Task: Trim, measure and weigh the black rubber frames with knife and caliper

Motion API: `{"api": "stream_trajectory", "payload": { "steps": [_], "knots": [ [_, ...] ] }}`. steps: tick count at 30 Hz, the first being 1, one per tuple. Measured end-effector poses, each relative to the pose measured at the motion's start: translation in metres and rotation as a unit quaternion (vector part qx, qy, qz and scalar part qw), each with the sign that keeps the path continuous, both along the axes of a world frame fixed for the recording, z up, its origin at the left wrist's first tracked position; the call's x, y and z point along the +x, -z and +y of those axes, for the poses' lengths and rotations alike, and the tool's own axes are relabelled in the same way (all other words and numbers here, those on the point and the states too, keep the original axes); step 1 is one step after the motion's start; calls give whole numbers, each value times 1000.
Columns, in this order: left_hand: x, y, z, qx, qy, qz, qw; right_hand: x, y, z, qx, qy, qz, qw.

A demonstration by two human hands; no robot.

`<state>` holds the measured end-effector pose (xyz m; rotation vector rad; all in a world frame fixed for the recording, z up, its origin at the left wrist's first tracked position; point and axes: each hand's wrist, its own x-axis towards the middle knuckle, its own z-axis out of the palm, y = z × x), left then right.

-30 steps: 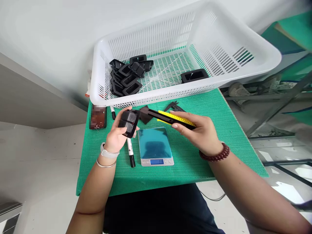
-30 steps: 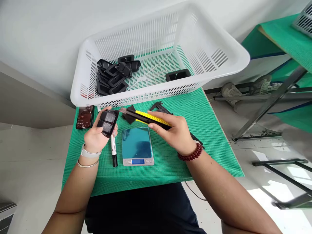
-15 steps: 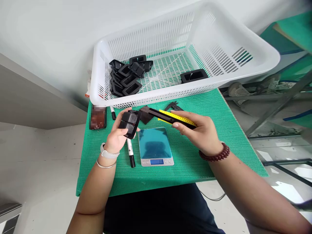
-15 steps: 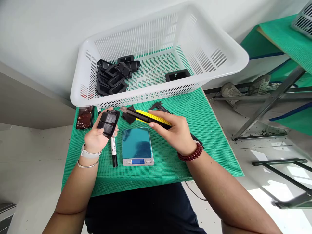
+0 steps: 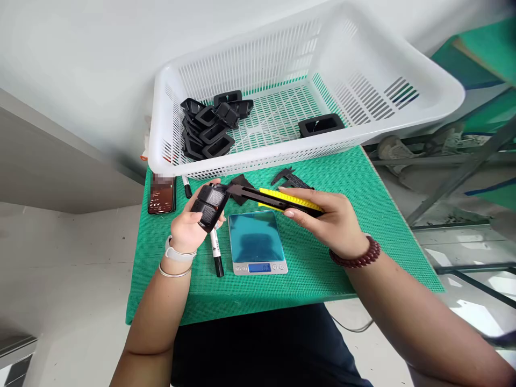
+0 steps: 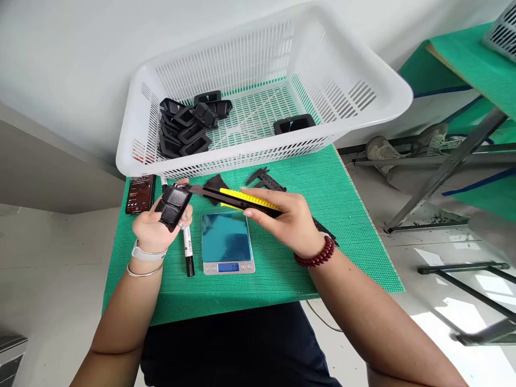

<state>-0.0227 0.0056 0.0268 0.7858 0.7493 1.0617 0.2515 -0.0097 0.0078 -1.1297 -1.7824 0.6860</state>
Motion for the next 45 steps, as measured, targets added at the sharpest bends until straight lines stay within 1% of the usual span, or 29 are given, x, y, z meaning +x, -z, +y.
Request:
{"api": "stream_trajectory", "payload": {
  "steps": [6,11,16,22,28,33,40,45],
  "knots": [
    [-2,2,1,3,13,-19,1000,0,1,0,-25,35,11,999],
    [-2,2,2,3,18,-9,1000,1,1,-1,-10,-4,13,1000],
    [-2,1,2,7,16,-3,1000,1,2,0,-31,27,19,999],
    [-2,1,2,16,30,-3,999,3,1,-1,-31,-2,18,999],
    [-2,0,2,14,25,5,1000,3,1,-1,-26,17,25,999],
    [-1,0,2,15,28,1,999,3,0,-1,-15,-8,8,1000],
    [-1,0,2,16,30,3,999,2,0,0,-3,17,4,1000],
    [-2,1,3,19,37,3,999,4,-2,-1,18,-13,-1,1000]
  ]
}}
